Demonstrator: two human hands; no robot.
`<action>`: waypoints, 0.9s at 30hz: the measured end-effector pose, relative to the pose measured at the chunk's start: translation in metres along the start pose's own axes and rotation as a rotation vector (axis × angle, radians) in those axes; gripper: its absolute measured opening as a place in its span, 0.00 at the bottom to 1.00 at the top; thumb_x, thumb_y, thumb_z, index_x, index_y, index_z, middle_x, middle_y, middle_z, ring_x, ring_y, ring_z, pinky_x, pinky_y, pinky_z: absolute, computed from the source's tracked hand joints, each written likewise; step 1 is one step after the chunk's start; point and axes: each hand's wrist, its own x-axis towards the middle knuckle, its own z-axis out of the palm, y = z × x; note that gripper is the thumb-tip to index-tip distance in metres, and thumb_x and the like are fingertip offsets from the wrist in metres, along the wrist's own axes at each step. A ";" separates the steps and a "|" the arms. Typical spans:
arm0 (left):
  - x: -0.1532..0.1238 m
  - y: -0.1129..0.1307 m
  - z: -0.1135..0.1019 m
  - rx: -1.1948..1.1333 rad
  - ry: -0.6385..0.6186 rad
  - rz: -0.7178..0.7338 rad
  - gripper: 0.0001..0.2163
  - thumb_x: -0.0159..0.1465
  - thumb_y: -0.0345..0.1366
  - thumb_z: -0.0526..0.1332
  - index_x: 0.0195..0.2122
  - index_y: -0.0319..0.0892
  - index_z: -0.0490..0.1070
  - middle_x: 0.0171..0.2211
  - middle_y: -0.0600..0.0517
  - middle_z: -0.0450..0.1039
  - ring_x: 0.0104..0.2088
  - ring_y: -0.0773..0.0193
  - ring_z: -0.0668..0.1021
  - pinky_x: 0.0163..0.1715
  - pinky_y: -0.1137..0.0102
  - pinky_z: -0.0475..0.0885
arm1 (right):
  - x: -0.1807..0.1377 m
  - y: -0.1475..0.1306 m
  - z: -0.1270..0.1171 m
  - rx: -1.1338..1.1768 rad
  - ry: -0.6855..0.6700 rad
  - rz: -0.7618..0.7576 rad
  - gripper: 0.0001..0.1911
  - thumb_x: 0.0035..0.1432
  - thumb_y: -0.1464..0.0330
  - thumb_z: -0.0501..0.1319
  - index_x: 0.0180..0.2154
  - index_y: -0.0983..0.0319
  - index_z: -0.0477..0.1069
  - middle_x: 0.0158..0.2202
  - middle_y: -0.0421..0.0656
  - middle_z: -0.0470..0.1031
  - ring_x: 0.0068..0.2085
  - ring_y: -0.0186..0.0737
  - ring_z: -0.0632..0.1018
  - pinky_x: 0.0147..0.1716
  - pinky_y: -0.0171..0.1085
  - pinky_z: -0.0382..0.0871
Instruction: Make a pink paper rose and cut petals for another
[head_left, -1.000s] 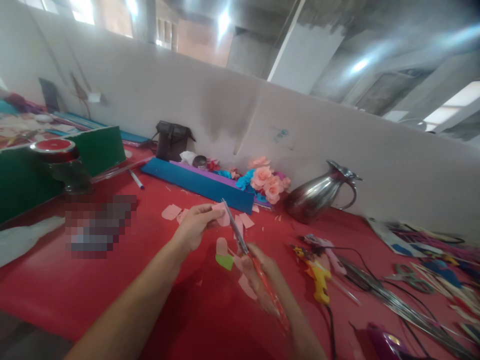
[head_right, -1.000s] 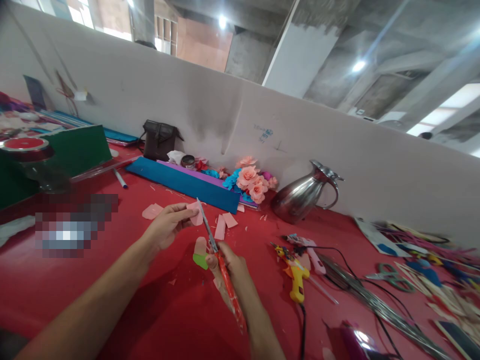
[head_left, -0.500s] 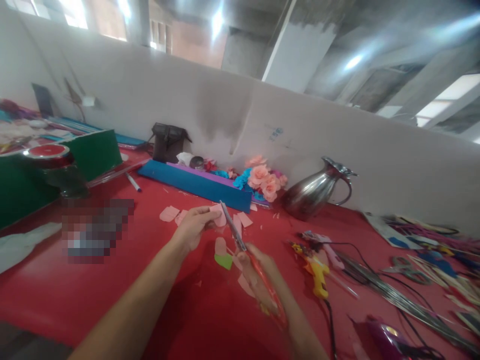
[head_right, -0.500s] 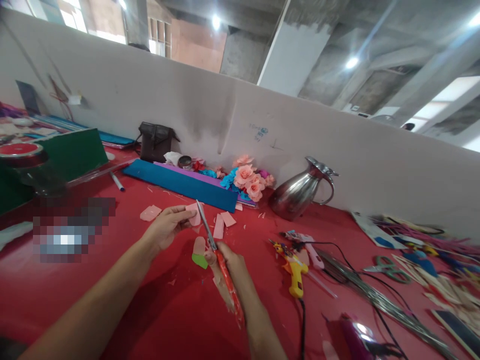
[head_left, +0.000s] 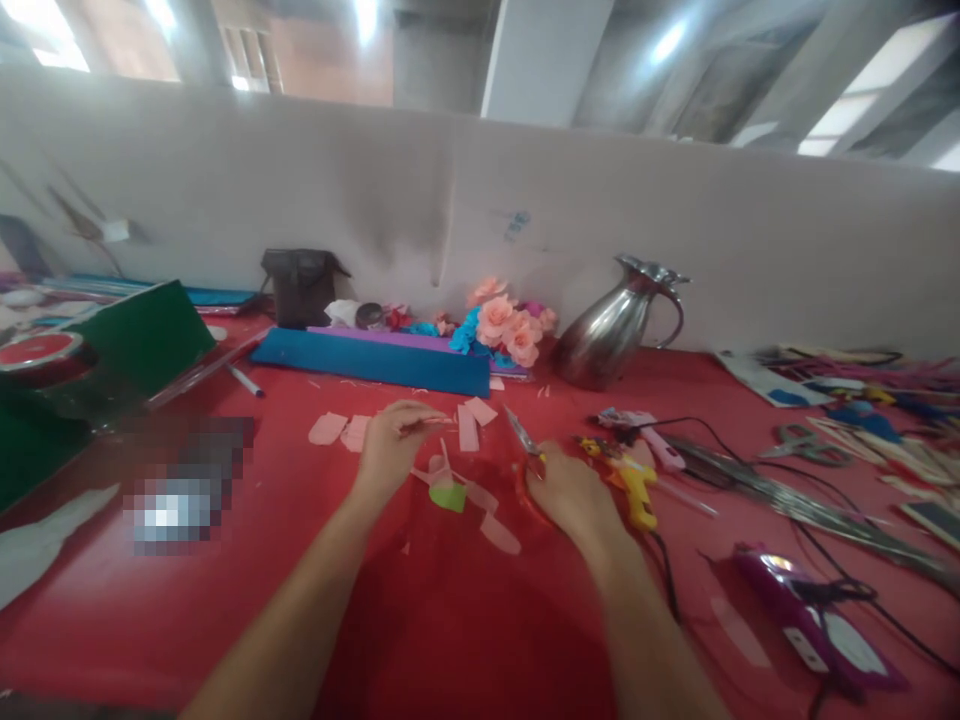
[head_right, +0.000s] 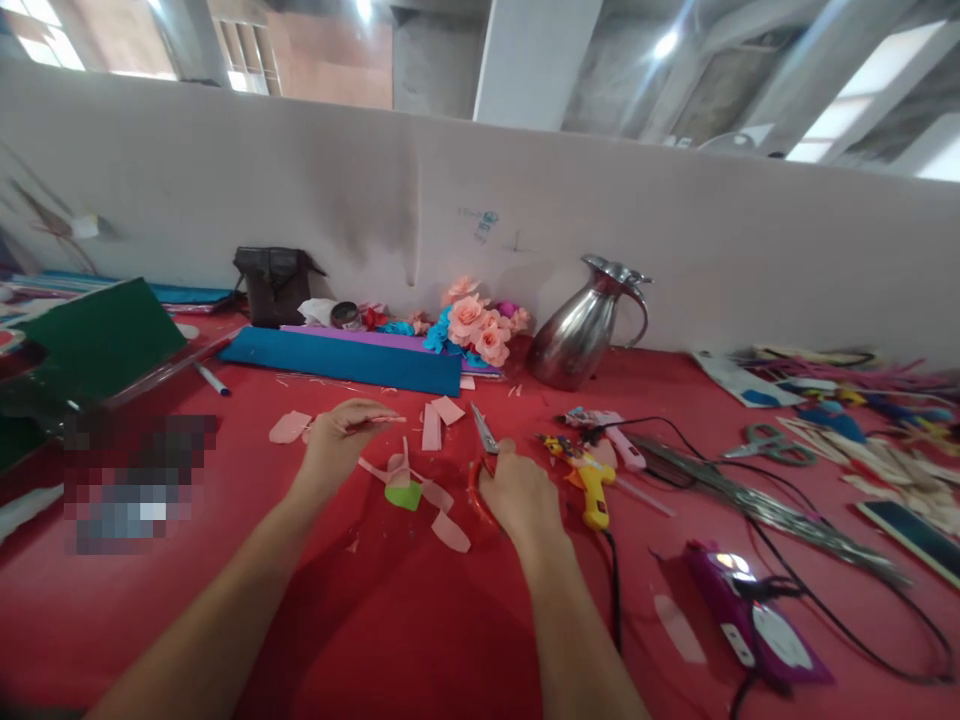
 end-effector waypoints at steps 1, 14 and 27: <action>-0.001 0.001 0.000 0.008 0.000 0.001 0.08 0.53 0.31 0.62 0.29 0.49 0.80 0.34 0.50 0.76 0.37 0.59 0.75 0.40 0.68 0.68 | 0.001 0.001 0.001 -0.018 -0.018 0.005 0.18 0.59 0.63 0.48 0.47 0.66 0.65 0.37 0.57 0.76 0.40 0.57 0.78 0.33 0.43 0.65; -0.016 0.009 0.026 -0.051 -0.069 -0.148 0.10 0.52 0.31 0.64 0.36 0.41 0.76 0.23 0.55 0.71 0.25 0.68 0.72 0.29 0.72 0.67 | -0.022 -0.022 -0.003 0.747 0.265 -0.481 0.15 0.56 0.63 0.58 0.45 0.57 0.71 0.44 0.45 0.76 0.42 0.43 0.77 0.38 0.38 0.70; -0.025 0.013 0.030 -0.254 -0.173 -0.186 0.07 0.50 0.33 0.67 0.31 0.41 0.75 0.28 0.52 0.76 0.28 0.68 0.75 0.29 0.73 0.70 | -0.016 -0.033 0.011 1.634 -0.189 -0.364 0.07 0.49 0.64 0.65 0.32 0.59 0.74 0.30 0.38 0.73 0.33 0.33 0.74 0.38 0.35 0.68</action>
